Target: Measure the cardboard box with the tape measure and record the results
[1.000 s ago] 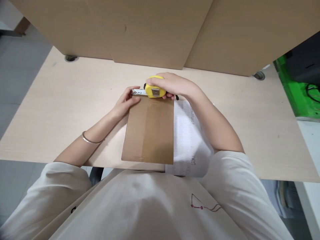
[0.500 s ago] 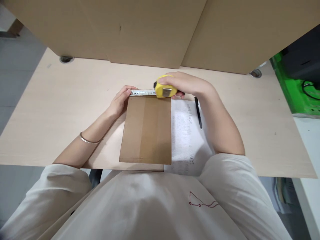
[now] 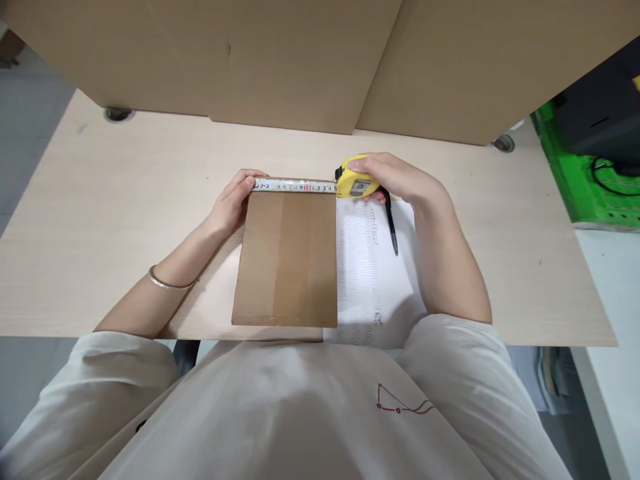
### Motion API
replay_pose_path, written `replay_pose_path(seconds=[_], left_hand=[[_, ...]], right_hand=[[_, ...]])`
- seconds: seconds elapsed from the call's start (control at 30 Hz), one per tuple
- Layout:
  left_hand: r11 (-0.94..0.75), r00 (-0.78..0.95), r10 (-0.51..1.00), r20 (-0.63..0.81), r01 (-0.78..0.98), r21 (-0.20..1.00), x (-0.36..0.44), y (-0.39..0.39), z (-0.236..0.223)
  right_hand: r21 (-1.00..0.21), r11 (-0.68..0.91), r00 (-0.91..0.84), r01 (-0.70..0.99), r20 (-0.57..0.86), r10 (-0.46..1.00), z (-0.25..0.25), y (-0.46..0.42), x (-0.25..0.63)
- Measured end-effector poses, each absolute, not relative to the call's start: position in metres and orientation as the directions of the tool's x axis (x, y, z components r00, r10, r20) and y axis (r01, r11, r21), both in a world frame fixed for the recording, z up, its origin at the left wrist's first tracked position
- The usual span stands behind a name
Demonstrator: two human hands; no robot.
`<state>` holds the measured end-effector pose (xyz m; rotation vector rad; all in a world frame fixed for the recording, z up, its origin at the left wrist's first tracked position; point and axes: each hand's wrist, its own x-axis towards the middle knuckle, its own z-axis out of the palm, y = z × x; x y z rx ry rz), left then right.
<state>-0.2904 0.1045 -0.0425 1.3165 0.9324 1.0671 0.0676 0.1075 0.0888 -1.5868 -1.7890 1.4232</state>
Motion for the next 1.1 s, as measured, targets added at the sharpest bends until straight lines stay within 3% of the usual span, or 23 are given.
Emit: replay_pose_path(seconds=[0.4,0.8,0.9,1.0,1.1], left_hand=[[-0.096,0.223,0.969,0.103,-0.044,0.994,-0.290,0.106,-0.048],[-0.097,0.122,0.986,0.111,-0.112,0.989,-0.283,0.115,-0.063],[-0.106,0.064,0.992,0.110,-0.055,0.993,-0.300,0.101,-0.055],[-0.200,0.157,0.969,0.193,0.035,0.979,-0.337,0.062,-0.042],[-0.401,0.440,0.836,0.329,0.079,0.913,-0.373,0.006,-0.035]], right_hand=[[-0.819,-0.055,-0.353,0.571,-0.305,0.885,0.106,0.110,0.059],[-0.852,0.087,-0.546,0.517,-0.250,0.800,0.106,0.132,-0.076],[-0.841,0.076,-0.527,0.535,-0.262,0.809,0.103,0.136,-0.081],[-0.881,0.028,-0.464,0.472,-0.221,0.858,0.101,0.142,-0.060],[-0.921,0.021,-0.376,0.389,-0.137,0.917,0.096,0.147,-0.027]])
